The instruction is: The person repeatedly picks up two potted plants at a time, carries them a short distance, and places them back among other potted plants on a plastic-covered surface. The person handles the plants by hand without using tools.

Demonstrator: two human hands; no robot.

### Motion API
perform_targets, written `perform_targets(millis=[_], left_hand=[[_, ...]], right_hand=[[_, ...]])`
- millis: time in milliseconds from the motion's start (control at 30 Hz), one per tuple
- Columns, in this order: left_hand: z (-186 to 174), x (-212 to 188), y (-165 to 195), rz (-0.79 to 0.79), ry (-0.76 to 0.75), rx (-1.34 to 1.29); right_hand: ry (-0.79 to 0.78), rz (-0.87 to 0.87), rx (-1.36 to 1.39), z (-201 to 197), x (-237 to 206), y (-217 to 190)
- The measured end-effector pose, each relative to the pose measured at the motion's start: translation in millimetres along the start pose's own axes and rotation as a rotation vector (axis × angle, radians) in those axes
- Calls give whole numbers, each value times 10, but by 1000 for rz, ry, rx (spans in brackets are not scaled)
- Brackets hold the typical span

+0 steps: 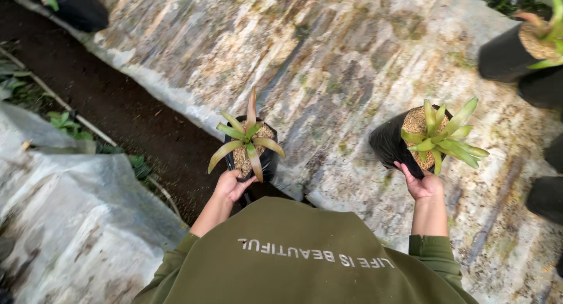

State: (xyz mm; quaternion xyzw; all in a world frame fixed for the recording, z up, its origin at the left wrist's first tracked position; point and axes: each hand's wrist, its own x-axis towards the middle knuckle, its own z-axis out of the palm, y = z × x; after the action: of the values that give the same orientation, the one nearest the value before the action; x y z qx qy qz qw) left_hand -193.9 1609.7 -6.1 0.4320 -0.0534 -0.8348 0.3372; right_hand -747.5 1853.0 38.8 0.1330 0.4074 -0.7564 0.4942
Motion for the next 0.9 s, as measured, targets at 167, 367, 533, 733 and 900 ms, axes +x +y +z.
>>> perform_targets(millis=[167, 367, 533, 733, 900], left_hand=[[-560, -361, 783, 135, 17, -17], [-1494, -926, 1451, 304, 197, -72], [-2348, -1302, 1650, 425, 256, -243], [-3065, -1468, 1703, 526, 284, -421], [-3328, -1391, 1890, 572, 349, -515]], right_hand=[[-126, 258, 39, 757, 144, 1224], [-188, 406, -174, 1697, 490, 2458], [-241, 498, -231, 2368, 712, 3142], [-364, 500, -394, 2978, 950, 3548], [-369, 550, -441, 3504, 1253, 3845]])
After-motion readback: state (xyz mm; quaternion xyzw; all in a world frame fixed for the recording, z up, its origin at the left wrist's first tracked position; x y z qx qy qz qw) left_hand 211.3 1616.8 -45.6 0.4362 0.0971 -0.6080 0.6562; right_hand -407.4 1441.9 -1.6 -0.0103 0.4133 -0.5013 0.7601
